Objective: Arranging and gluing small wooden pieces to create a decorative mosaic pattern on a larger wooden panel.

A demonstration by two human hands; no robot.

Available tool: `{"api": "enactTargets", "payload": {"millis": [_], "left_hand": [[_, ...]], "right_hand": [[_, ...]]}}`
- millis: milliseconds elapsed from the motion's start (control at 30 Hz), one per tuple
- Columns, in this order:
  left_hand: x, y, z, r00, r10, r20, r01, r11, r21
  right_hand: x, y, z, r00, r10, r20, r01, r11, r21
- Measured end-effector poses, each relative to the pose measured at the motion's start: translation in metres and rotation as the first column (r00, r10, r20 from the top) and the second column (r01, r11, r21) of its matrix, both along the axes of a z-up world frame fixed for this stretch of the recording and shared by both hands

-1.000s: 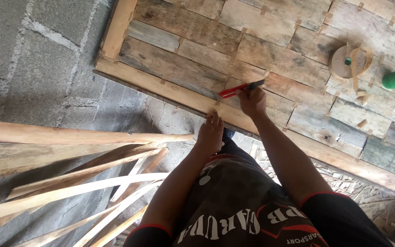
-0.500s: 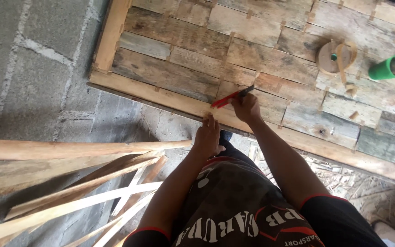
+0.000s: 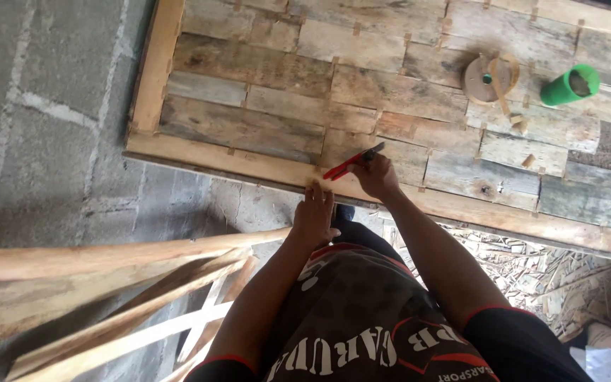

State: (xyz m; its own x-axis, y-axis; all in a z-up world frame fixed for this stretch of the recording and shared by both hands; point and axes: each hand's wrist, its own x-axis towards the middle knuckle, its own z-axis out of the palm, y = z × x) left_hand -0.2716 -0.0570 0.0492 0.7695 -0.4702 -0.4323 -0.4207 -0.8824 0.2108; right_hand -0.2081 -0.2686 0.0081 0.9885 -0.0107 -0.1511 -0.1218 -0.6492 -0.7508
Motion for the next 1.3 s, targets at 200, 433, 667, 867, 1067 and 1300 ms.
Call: {"api": "enactTargets", "payload": {"millis": [200, 433, 667, 867, 1067, 1300], "left_hand": [[0.0, -0.001, -0.002, 0.995, -0.057, -0.083, 0.064, 0.994, 0.09], [0.003, -0.007, -0.011, 0.993, -0.119, -0.022, 0.121, 0.986, 0.111], [0.008, -0.025, -0.003, 0.995, -0.09, -0.044, 0.095, 0.985, 0.143], [0.012, -0.033, -0.009, 0.996, 0.021, -0.086, -0.01, 0.992, 0.123], [0.016, -0.038, 0.006, 0.993, 0.108, -0.056, -0.107, 0.994, 0.014], [0.017, -0.039, 0.004, 0.984, 0.132, -0.116, -0.126, 0.991, 0.054]], "right_hand": [[0.006, -0.069, -0.056, 0.885, -0.46, 0.076, 0.466, 0.875, -0.129], [0.03, -0.095, -0.039, 0.8, -0.588, 0.119, 0.56, 0.803, 0.202], [0.05, -0.103, -0.042, 0.878, -0.446, 0.175, 0.45, 0.893, 0.013], [0.043, -0.103, -0.034, 0.936, -0.325, 0.137, 0.325, 0.945, 0.025], [0.04, -0.104, -0.023, 0.952, -0.305, 0.013, 0.304, 0.95, 0.07], [0.052, -0.111, -0.01, 0.886, -0.459, -0.061, 0.463, 0.884, 0.072]]}}
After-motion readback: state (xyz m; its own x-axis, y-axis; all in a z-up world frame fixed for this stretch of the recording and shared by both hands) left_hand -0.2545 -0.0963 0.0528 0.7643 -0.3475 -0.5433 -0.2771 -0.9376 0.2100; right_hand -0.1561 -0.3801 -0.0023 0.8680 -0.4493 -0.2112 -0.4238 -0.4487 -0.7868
